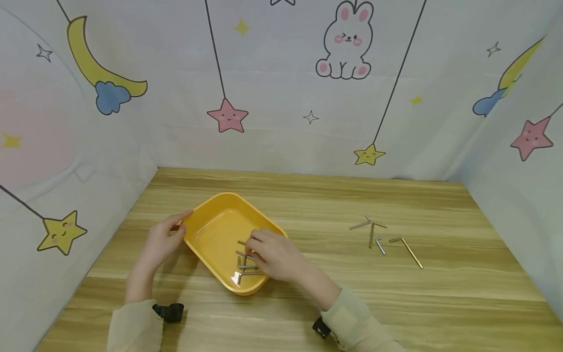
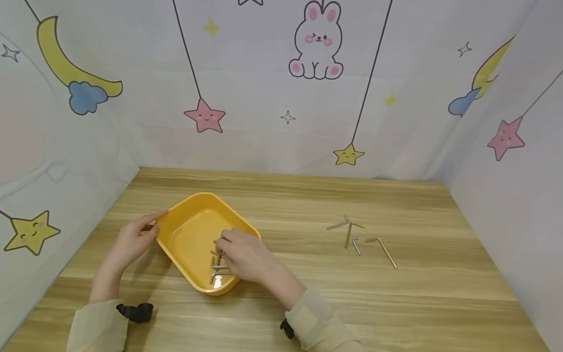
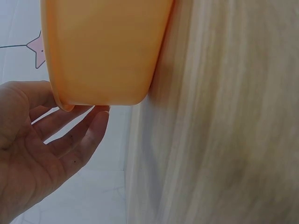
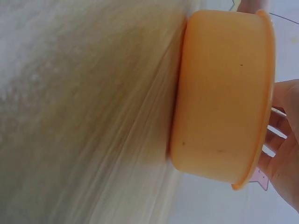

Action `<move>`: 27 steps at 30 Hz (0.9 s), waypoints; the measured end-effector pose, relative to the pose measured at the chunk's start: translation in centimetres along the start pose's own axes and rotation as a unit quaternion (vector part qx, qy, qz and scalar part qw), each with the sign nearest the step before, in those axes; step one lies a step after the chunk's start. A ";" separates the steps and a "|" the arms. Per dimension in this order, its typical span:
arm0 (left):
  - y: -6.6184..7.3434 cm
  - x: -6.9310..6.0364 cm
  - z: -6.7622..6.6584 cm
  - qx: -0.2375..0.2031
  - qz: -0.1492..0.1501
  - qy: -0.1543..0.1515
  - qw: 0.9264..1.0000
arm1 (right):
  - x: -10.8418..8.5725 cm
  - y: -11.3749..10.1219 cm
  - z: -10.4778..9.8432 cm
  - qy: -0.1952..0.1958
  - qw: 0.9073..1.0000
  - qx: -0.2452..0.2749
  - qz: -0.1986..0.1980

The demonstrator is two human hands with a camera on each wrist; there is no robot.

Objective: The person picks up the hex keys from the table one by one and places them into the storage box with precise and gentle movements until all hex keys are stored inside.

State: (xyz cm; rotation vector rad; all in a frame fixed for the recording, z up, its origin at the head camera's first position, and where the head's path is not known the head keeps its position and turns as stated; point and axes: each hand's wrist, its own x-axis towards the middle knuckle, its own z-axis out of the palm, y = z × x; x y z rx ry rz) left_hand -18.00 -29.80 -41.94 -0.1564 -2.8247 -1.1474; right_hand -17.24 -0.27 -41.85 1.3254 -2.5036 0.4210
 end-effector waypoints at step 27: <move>0.0 -0.1 -0.1 -0.004 0.003 -0.001 1.000 | -2.6 0.3 -2.4 0.023 0.998 -0.021 0.054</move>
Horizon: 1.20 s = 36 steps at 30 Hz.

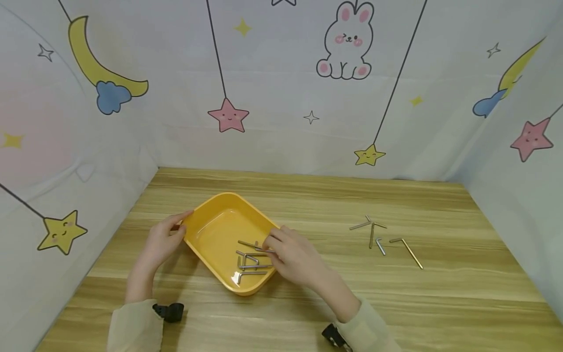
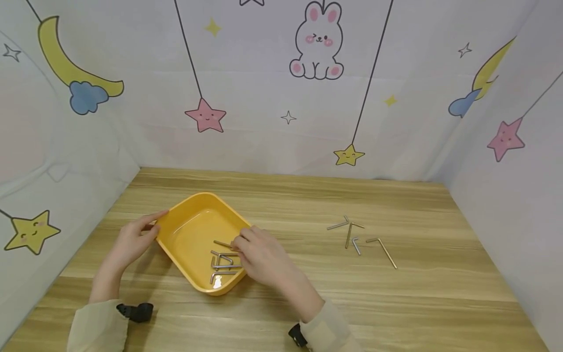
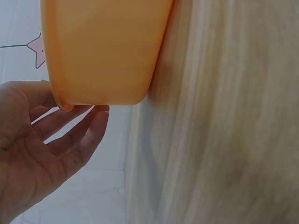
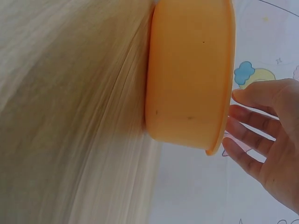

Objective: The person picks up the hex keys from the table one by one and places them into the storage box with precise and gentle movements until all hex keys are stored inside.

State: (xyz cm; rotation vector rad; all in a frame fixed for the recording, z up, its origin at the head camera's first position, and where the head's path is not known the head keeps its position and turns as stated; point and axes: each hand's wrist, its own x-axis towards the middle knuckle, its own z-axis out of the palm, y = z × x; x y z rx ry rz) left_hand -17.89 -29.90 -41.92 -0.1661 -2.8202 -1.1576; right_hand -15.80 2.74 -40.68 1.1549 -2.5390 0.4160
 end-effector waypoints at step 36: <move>-0.1 0.1 0.1 -0.002 -0.002 -0.005 1.000 | -5.1 4.0 -1.8 0.007 0.997 -0.038 0.072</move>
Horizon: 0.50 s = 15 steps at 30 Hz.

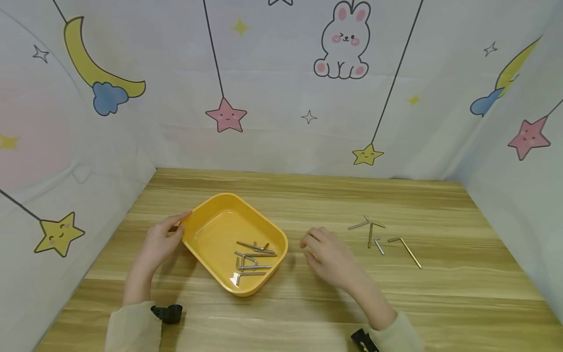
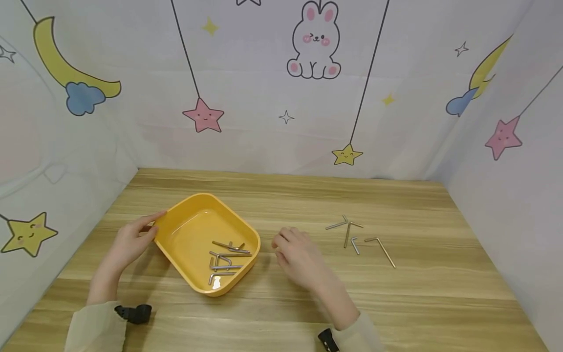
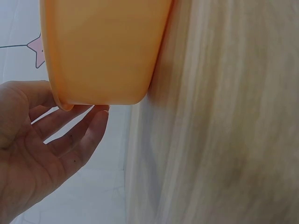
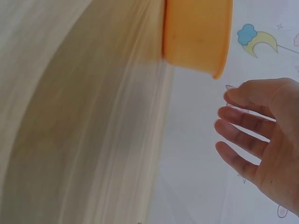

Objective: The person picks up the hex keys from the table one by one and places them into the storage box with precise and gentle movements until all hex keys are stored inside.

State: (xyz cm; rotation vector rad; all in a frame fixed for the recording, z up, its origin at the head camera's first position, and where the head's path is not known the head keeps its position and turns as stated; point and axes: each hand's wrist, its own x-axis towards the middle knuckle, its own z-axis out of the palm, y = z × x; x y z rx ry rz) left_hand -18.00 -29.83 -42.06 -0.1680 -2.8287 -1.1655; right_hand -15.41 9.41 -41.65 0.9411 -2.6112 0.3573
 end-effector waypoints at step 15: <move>0.0 0.0 -0.1 0.005 0.005 0.003 1.000 | -2.0 2.8 0.1 -0.004 1.000 -0.018 0.014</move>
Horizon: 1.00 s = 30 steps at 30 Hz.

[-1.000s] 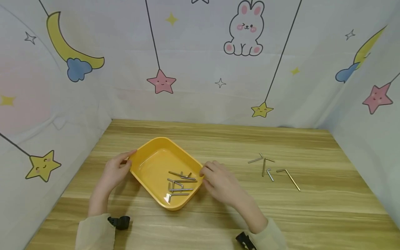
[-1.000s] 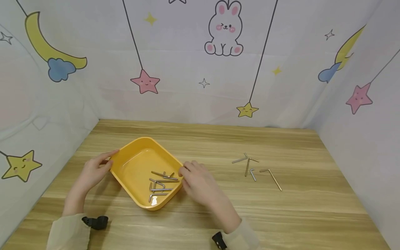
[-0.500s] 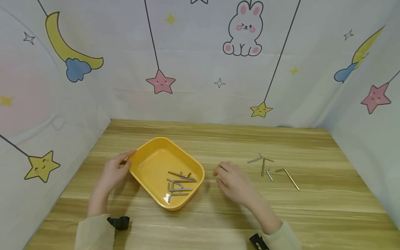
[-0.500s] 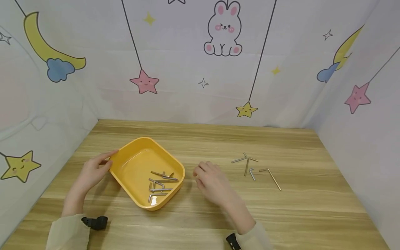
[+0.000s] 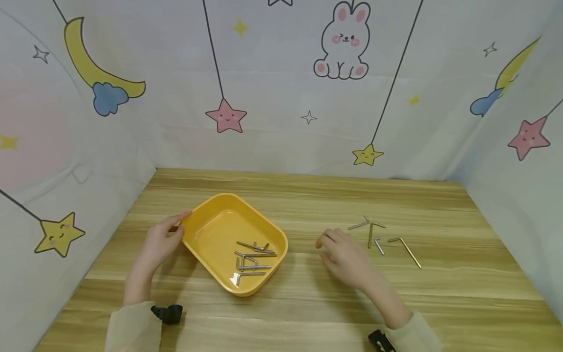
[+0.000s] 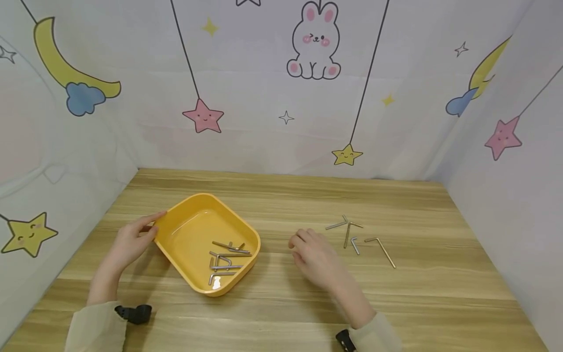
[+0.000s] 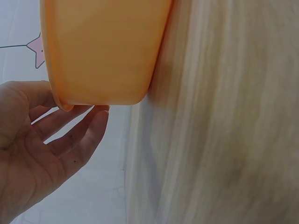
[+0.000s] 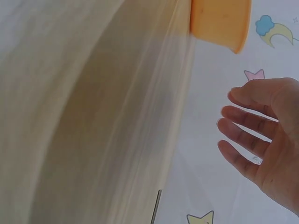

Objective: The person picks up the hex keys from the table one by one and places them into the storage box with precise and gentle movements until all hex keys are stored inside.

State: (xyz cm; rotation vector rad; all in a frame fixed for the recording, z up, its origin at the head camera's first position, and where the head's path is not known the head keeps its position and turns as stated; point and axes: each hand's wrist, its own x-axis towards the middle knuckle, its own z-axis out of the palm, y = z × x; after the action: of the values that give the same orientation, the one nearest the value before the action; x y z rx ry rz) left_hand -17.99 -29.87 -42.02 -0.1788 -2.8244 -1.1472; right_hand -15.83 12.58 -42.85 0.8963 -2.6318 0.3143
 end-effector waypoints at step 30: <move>0.2 -0.1 0.0 -0.006 -0.006 0.001 1.000 | -3.4 4.5 -0.7 -0.025 0.999 -0.030 0.002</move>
State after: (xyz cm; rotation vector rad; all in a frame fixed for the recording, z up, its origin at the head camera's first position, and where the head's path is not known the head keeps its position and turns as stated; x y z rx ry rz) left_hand -17.84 -29.76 -41.89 -0.1624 -2.8214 -1.1655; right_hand -15.96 18.14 -43.91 0.8894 -2.6740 0.2166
